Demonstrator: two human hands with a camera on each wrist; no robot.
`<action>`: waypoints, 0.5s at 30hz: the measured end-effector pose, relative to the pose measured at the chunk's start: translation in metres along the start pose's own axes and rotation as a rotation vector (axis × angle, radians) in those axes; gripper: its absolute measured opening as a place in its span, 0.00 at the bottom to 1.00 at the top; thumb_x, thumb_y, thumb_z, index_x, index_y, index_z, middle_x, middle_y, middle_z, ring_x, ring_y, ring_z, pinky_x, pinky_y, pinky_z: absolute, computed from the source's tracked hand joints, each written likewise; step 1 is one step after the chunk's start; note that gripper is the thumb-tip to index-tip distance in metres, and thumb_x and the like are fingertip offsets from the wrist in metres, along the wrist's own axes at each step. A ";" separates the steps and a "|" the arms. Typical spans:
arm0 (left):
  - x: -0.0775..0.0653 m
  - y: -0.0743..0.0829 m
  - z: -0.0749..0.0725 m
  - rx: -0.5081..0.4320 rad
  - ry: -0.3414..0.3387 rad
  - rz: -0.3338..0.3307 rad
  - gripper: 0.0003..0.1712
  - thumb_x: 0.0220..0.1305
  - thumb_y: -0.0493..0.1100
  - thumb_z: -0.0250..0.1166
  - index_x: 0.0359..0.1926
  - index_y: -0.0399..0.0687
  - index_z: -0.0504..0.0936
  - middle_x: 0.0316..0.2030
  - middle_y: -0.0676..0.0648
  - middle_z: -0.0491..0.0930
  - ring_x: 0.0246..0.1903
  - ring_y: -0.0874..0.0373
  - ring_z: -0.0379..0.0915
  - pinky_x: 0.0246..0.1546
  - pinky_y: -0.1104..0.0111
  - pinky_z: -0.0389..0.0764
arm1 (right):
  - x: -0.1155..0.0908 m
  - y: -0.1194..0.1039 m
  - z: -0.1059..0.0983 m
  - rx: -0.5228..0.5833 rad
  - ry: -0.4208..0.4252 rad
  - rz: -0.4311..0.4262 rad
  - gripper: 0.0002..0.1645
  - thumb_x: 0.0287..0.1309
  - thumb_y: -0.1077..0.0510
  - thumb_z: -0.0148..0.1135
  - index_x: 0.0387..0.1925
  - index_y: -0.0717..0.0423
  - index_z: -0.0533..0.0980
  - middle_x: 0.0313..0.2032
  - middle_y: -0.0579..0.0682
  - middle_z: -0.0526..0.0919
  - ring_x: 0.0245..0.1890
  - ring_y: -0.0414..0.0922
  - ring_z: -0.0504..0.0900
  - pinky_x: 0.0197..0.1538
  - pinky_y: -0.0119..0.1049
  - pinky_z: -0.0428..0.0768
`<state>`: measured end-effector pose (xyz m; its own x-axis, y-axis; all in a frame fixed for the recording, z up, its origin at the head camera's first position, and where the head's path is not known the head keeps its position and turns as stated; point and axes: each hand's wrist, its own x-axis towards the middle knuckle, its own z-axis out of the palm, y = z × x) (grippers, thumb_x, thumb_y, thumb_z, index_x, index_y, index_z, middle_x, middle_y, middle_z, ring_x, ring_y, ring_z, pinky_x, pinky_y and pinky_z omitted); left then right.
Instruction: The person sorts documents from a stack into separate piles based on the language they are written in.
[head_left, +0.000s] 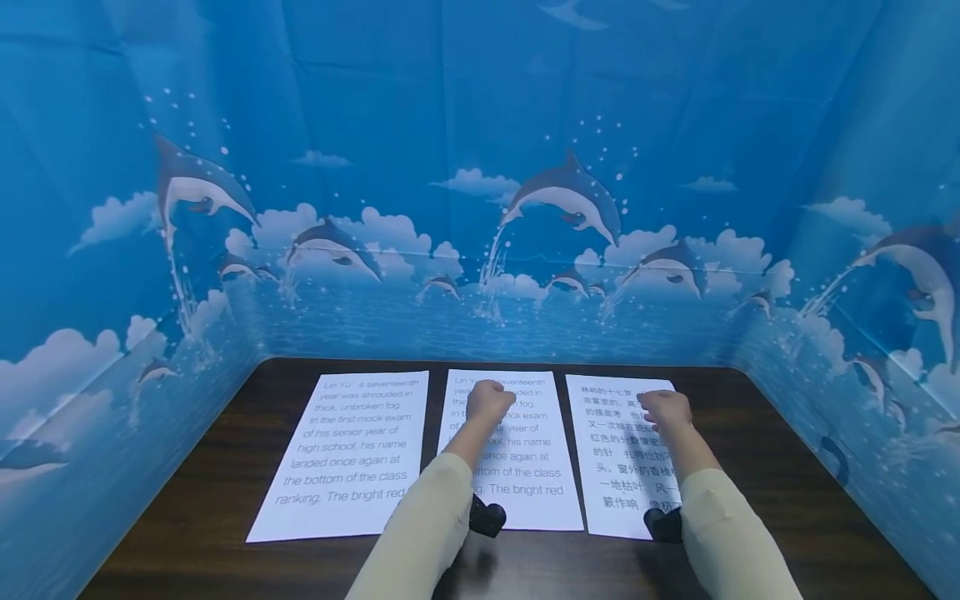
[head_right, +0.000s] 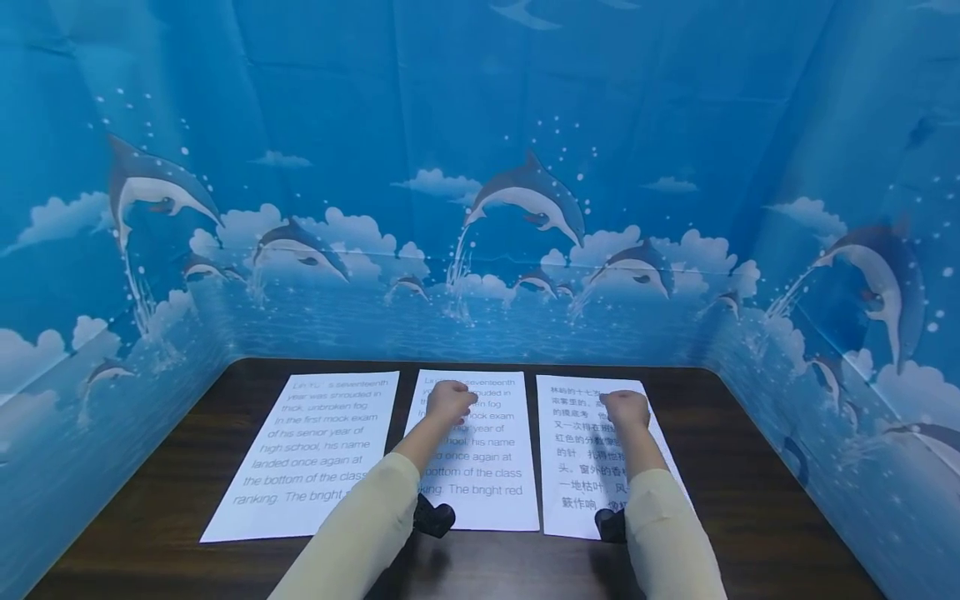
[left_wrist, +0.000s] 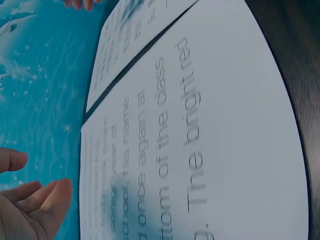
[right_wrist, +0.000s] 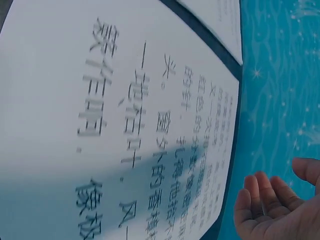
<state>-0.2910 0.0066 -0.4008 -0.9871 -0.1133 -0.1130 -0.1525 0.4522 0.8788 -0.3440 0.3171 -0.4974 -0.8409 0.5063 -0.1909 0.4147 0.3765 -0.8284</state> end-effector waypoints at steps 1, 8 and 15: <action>0.000 -0.001 -0.003 0.001 0.009 0.002 0.21 0.49 0.42 0.59 0.44 0.35 0.73 0.38 0.41 0.73 0.39 0.48 0.70 0.40 0.59 0.71 | 0.000 -0.002 0.004 0.002 0.004 -0.005 0.30 0.53 0.42 0.50 0.51 0.58 0.66 0.45 0.57 0.71 0.42 0.53 0.72 0.41 0.47 0.70; 0.004 -0.010 -0.022 0.016 0.072 -0.013 0.22 0.49 0.43 0.59 0.45 0.35 0.73 0.41 0.40 0.73 0.41 0.46 0.70 0.41 0.58 0.71 | -0.004 -0.013 0.035 0.021 0.006 -0.045 0.27 0.51 0.44 0.53 0.47 0.58 0.69 0.42 0.55 0.72 0.39 0.52 0.73 0.39 0.46 0.70; 0.006 -0.019 -0.039 0.043 0.116 -0.034 0.22 0.50 0.43 0.59 0.46 0.36 0.73 0.42 0.39 0.73 0.42 0.46 0.70 0.41 0.57 0.71 | -0.015 -0.026 0.058 -0.010 -0.018 -0.058 0.25 0.51 0.45 0.54 0.45 0.57 0.70 0.40 0.54 0.73 0.37 0.51 0.73 0.37 0.44 0.71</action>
<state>-0.2924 -0.0374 -0.4005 -0.9693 -0.2301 -0.0861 -0.1906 0.4833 0.8545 -0.3624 0.2550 -0.5035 -0.8697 0.4695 -0.1522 0.3684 0.4123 -0.8333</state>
